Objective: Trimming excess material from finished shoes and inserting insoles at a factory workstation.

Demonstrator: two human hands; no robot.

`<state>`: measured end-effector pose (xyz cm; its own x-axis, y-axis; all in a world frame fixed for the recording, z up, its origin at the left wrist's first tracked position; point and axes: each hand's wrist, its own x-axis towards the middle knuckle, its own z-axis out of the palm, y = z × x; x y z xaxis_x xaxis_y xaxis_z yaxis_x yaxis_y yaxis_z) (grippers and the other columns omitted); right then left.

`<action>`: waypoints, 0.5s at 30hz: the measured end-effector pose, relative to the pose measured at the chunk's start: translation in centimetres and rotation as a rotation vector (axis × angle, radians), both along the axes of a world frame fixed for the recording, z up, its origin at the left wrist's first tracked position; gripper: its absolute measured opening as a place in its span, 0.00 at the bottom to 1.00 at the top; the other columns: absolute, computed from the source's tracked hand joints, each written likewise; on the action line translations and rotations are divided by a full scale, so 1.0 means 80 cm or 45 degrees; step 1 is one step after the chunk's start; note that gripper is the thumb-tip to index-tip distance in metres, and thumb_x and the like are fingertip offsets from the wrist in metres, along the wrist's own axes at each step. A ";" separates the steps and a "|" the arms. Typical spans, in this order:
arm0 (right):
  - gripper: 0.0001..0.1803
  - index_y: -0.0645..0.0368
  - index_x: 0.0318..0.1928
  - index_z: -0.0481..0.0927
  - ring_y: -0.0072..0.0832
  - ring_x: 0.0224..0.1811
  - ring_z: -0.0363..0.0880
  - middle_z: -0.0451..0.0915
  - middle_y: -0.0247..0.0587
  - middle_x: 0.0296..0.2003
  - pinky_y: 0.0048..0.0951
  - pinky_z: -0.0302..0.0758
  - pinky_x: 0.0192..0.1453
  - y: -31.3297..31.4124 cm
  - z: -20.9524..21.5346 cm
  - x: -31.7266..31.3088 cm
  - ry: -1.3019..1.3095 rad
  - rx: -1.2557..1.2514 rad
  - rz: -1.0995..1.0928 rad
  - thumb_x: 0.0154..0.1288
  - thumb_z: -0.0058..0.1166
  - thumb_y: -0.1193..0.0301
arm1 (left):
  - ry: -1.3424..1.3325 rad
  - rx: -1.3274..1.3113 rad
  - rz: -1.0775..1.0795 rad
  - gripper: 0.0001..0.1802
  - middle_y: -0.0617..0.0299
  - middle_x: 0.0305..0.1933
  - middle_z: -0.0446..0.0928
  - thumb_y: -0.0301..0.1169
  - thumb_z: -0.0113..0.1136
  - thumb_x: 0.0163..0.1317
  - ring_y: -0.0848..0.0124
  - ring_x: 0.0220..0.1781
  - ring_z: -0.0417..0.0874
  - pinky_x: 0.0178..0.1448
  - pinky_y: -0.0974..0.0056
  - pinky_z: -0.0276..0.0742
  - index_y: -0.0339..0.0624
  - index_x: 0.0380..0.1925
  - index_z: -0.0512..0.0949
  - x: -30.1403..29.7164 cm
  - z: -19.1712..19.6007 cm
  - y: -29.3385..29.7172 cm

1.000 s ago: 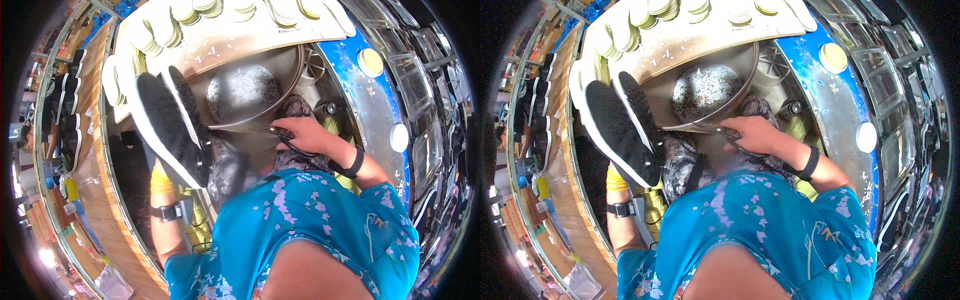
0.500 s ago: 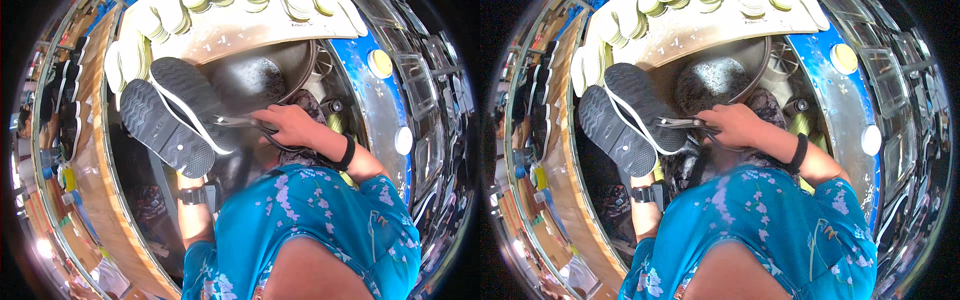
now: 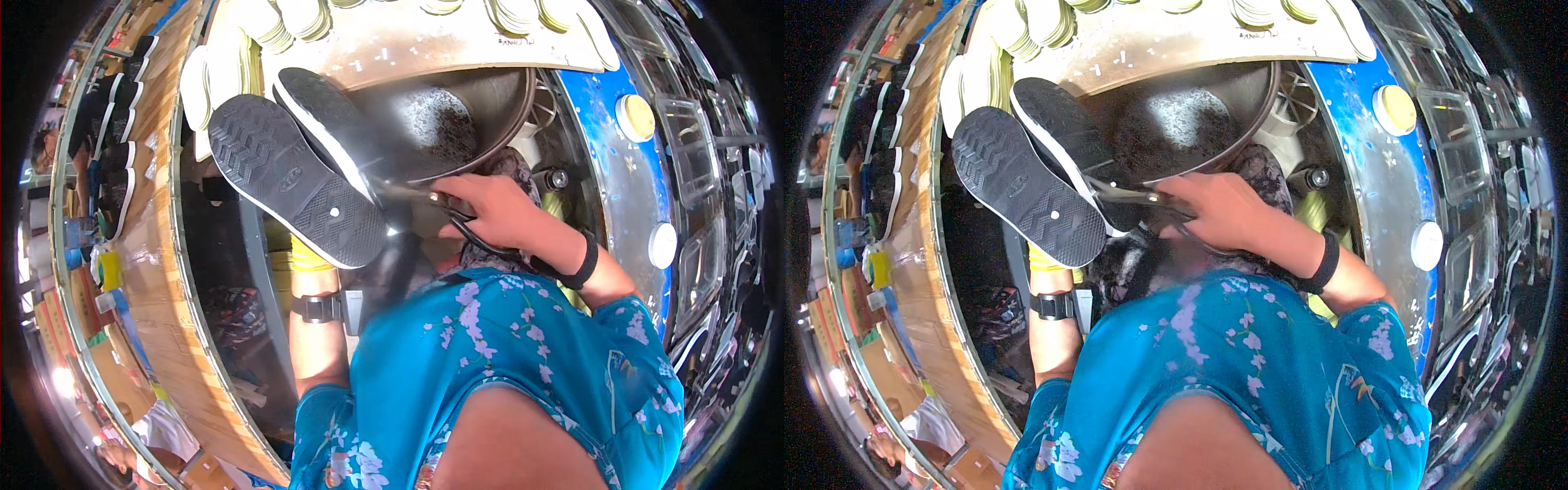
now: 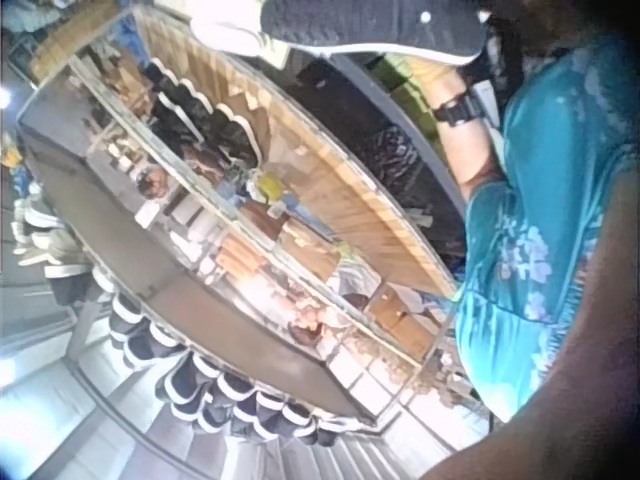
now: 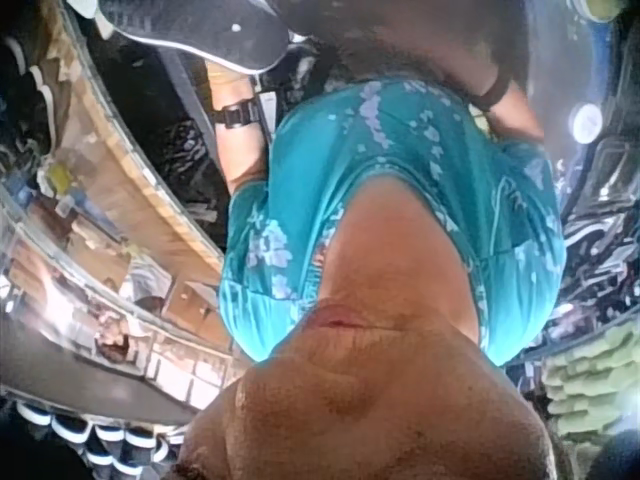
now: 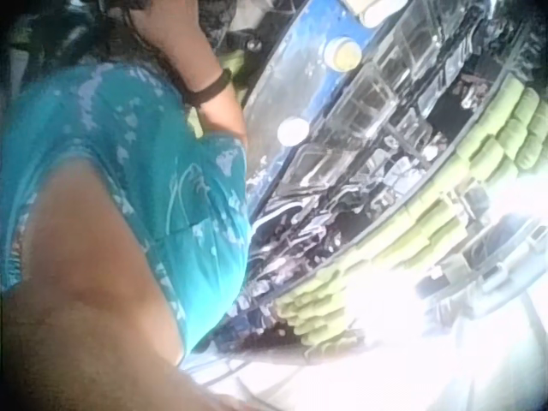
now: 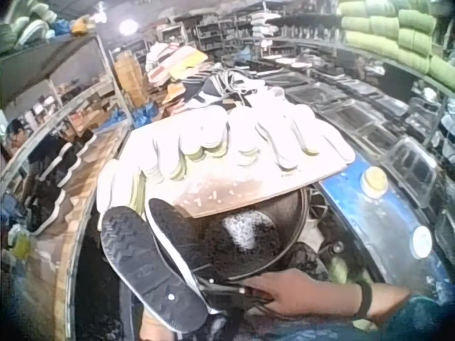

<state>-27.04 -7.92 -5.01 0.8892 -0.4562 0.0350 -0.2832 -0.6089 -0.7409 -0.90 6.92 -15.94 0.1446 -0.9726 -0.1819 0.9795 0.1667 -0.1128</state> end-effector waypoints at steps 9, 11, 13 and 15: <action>0.26 0.53 0.46 0.71 0.44 0.34 0.75 0.74 0.45 0.30 0.42 0.72 0.36 -0.006 0.029 0.021 0.126 -0.328 0.105 0.47 0.60 0.56 | -0.858 0.227 -0.044 0.28 0.54 0.57 0.68 0.51 0.39 0.63 0.56 0.56 0.70 0.60 0.50 0.66 0.47 0.56 0.64 -0.002 0.009 -0.026; 0.25 0.53 0.45 0.71 0.44 0.32 0.76 0.74 0.46 0.28 0.42 0.72 0.35 -0.013 0.018 0.018 0.197 -0.298 0.109 0.48 0.59 0.56 | -0.920 0.276 0.101 0.25 0.58 0.57 0.67 0.45 0.39 0.66 0.66 0.55 0.69 0.60 0.62 0.65 0.41 0.58 0.61 -0.003 -0.005 -0.036; 0.24 0.54 0.45 0.72 0.46 0.30 0.76 0.75 0.49 0.27 0.42 0.72 0.34 -0.022 0.006 0.014 0.065 -0.179 0.141 0.49 0.58 0.57 | -0.875 0.273 -0.004 0.26 0.57 0.57 0.67 0.47 0.38 0.66 0.64 0.55 0.69 0.61 0.61 0.64 0.42 0.58 0.61 -0.004 0.001 -0.042; 0.25 0.54 0.46 0.72 0.46 0.31 0.77 0.76 0.49 0.27 0.41 0.73 0.34 -0.014 -0.008 0.017 -0.018 -0.078 0.164 0.49 0.59 0.58 | -0.820 0.297 -0.147 0.29 0.56 0.56 0.68 0.50 0.37 0.65 0.62 0.56 0.69 0.63 0.59 0.61 0.44 0.58 0.61 -0.001 0.037 -0.029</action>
